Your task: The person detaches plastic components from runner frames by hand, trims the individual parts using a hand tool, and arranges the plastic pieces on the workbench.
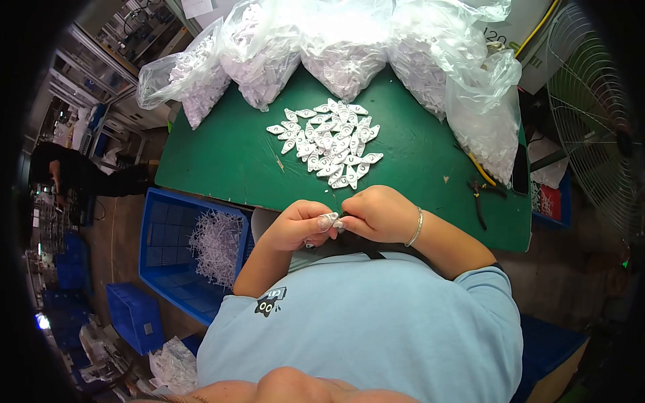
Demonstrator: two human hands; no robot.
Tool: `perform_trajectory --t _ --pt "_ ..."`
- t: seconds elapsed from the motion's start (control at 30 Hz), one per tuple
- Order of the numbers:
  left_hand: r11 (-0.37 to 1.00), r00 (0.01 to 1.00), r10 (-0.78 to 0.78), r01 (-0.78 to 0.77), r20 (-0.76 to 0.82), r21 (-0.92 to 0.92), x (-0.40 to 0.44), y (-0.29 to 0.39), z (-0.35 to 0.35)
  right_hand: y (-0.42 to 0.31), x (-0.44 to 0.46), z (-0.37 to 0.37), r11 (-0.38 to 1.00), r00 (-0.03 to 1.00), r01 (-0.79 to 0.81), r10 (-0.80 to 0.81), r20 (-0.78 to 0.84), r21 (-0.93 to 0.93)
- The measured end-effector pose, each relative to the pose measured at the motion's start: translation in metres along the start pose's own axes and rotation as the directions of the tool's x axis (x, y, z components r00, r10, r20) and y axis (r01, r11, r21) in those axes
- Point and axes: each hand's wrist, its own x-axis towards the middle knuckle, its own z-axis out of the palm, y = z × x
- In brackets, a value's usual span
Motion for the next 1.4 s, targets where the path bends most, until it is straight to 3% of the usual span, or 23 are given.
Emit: perform_trajectory --t 0.2,0.33,0.4,0.5,0.63,0.7,0.8,0.9,1.13,1.4 --pt "0.997 0.995 0.071 -0.074 -0.069 -0.035 -0.007 0.001 -0.006 0.005 -0.004 -0.004 0.994 0.996 0.040 -0.048 -0.079 -0.102" --pt "0.989 0.976 0.140 -0.146 -0.166 -0.023 -0.016 0.001 -0.015 0.006 -0.005 0.000 1.000 0.994 -0.020 0.017 -0.112 -0.023" --pt "0.988 0.967 0.151 -0.154 -0.207 0.001 -0.021 0.001 -0.017 0.003 -0.003 0.001 0.968 0.994 -0.073 0.051 -0.099 -0.239" --pt "0.991 0.968 0.135 -0.136 -0.211 0.010 -0.026 0.002 -0.017 -0.010 0.001 -0.006 0.932 0.994 -0.106 0.090 -0.063 -0.346" --pt "0.990 0.976 0.132 -0.119 -0.176 0.079 -0.028 0.005 -0.012 -0.012 0.008 0.004 0.955 0.988 -0.120 0.089 -0.123 -0.272" --pt "0.991 0.981 0.116 -0.104 -0.152 0.085 -0.028 0.007 -0.009 -0.011 0.011 0.009 0.986 0.981 -0.056 0.024 -0.193 -0.158" --pt "0.990 0.987 0.109 -0.097 -0.120 0.104 -0.028 0.008 -0.007 -0.011 0.015 0.013 0.991 0.984 0.014 -0.037 -0.176 -0.130" --pt "0.990 0.991 0.103 -0.094 -0.084 0.107 -0.029 0.007 -0.007 -0.013 0.018 0.016 0.984 0.985 0.091 -0.111 -0.132 -0.152" --pt "0.997 0.997 0.054 -0.052 -0.046 0.053 -0.027 0.007 -0.006 -0.010 0.017 0.019 0.989 0.990 0.089 -0.101 -0.100 -0.119" --pt "1.000 1.000 0.018 -0.018 -0.019 0.024 -0.028 0.011 -0.005 -0.011 0.019 0.015 0.972 0.994 0.094 -0.106 -0.042 -0.214"
